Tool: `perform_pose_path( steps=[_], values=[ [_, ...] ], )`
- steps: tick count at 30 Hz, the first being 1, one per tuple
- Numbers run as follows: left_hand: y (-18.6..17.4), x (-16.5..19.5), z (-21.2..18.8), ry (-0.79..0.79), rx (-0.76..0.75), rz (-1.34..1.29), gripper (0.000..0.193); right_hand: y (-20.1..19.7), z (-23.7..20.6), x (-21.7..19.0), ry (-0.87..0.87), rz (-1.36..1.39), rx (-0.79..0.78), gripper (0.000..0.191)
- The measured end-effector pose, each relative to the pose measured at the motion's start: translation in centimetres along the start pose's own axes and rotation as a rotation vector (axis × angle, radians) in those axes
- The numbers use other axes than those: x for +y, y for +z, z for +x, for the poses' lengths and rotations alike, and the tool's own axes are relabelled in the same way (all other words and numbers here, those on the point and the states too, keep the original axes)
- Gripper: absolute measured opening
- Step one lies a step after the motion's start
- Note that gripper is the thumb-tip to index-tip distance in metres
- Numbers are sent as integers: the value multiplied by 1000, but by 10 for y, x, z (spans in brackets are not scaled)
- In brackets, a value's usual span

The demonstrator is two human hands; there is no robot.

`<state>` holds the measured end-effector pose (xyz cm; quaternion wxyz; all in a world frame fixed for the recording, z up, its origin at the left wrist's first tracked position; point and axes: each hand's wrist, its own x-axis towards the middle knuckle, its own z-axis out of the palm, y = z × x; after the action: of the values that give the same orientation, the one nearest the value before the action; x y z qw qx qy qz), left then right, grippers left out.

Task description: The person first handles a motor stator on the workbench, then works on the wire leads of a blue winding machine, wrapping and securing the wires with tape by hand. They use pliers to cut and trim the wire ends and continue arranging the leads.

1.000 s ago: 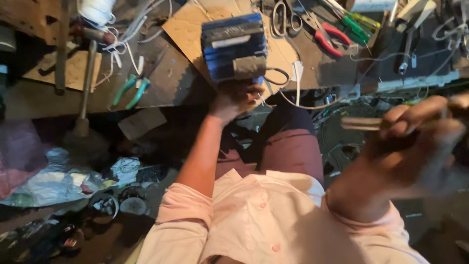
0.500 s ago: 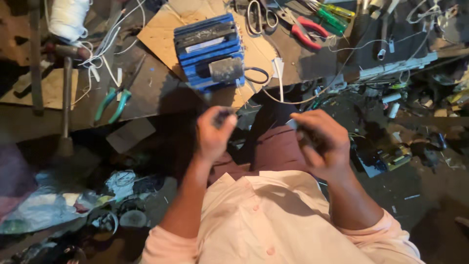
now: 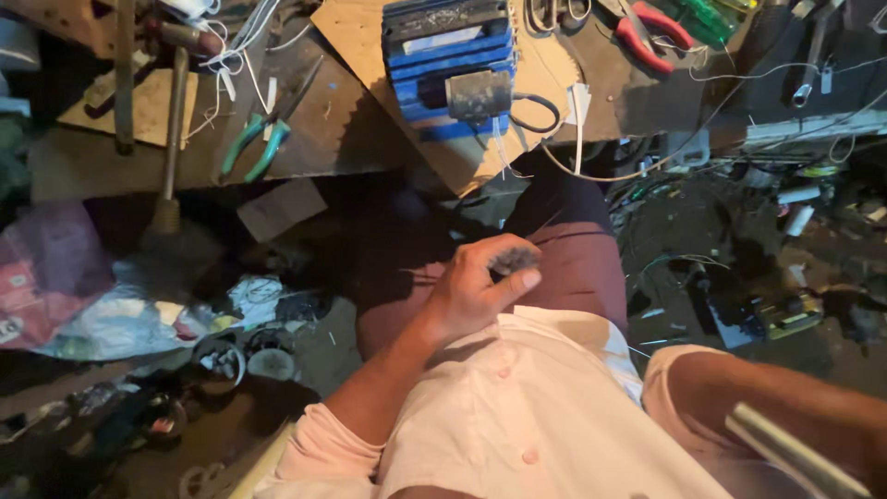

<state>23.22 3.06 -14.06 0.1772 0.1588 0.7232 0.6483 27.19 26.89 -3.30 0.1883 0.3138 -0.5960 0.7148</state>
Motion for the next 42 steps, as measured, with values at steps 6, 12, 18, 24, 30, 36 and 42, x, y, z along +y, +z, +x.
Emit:
perform_pose_path(
  steps=[6,12,18,24,30,36,42],
  values=[
    [12,4,-2,238,-22,-33,36,25,-4,60,435,58,192,18],
    [21,0,-11,130,-53,178,24,48,-47,91,561,270,364,16],
    [18,-8,10,60,-65,298,18,26,-79,101,566,-86,71,26],
    [5,4,23,199,303,490,31,-11,-82,106,553,-82,340,31],
    [-14,24,54,429,466,858,32,-19,-103,127,577,-5,330,34],
    [-16,24,57,377,476,854,15,-6,-56,71,478,100,331,30],
    [-30,-1,39,264,570,578,14,-17,3,-2,178,-125,-373,39]
  ],
)
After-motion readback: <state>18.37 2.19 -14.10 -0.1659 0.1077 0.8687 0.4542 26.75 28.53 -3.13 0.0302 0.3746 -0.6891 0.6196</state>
